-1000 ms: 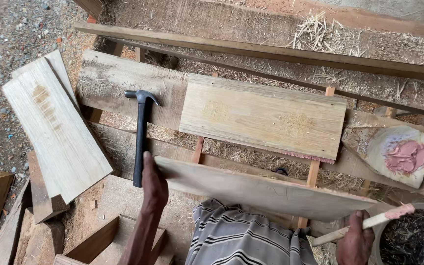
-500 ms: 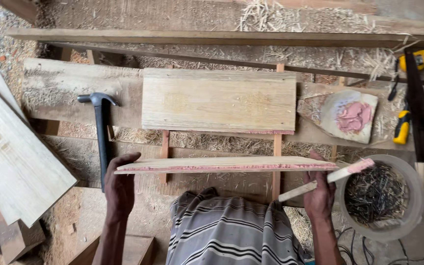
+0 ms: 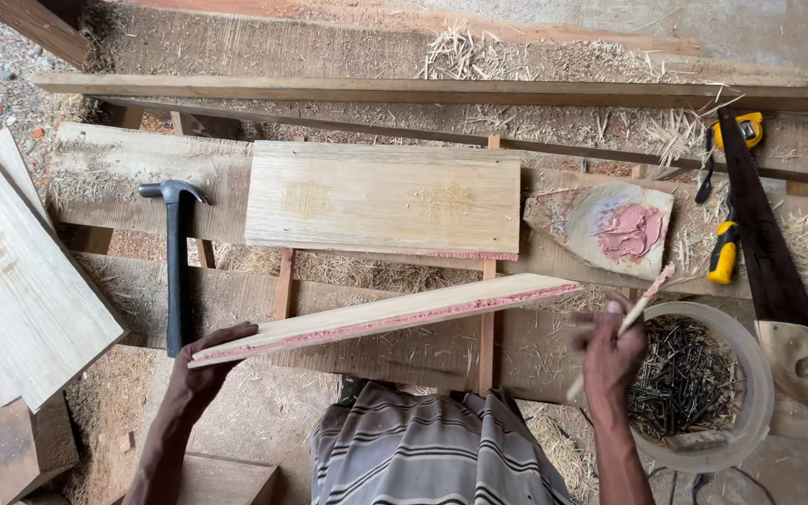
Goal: The person scoops pink wood glue from a can onto a small board, mixes it, then applies it to the edges of several wooden planks using a small stick. The person flips and repositions the planks to coat multiple edges before setting them aside.
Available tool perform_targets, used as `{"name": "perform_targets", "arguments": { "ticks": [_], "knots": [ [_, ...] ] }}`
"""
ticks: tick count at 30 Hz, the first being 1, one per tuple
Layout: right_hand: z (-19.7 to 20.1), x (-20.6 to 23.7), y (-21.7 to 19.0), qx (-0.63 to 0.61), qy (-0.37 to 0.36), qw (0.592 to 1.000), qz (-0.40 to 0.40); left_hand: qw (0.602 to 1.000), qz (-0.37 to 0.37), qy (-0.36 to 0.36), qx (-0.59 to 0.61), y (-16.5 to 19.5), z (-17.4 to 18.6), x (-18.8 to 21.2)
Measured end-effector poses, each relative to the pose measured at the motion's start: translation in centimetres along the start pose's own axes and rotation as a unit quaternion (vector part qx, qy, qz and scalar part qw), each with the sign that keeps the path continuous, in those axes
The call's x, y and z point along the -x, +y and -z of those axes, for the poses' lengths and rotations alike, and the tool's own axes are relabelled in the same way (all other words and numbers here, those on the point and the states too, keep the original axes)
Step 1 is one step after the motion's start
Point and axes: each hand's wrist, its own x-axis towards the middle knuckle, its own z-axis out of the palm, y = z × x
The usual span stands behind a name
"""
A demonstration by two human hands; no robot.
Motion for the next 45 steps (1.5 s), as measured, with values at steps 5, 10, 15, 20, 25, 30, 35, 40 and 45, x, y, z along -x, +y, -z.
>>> {"name": "perform_targets", "arguments": {
  "ticks": [5,10,15,20,25,30,35,40,45],
  "knots": [
    [4.1,2.5,-1.0,0.062,-0.010,0.995,0.074,0.997,-0.026,0.033,-0.064,0.7,-1.7,0.0],
    [4.4,3.7,-0.6,0.031,-0.070,0.981,0.179,0.989,-0.146,-0.016,-0.034,0.6,-3.1,1.2],
    [1.6,3.8,1.1,0.107,-0.020,0.966,0.234,0.991,-0.093,0.037,-0.084,0.3,-4.2,1.5],
    [-0.2,5.9,2.9,0.119,0.001,0.952,0.283,0.979,-0.044,0.087,-0.181,-0.1,-3.7,1.1],
    [0.9,8.5,3.5,0.159,-0.003,0.978,0.136,0.980,-0.071,0.085,-0.165,-1.0,-2.7,0.6],
    [2.4,10.6,2.5,0.200,0.055,0.957,0.201,0.977,-0.091,0.087,-0.169,-1.6,-2.1,0.9],
    [3.2,11.8,0.7,0.199,0.020,0.954,0.224,0.971,-0.044,0.119,-0.203,-1.3,-2.0,1.6],
    [3.8,11.0,-0.6,0.205,0.035,0.956,0.206,0.972,-0.050,0.112,-0.200,-1.0,-2.0,1.8],
    [2.8,10.9,-1.4,0.209,-0.015,0.970,0.124,0.969,-0.064,0.115,-0.211,-1.0,-2.1,2.1]
  ]
}}
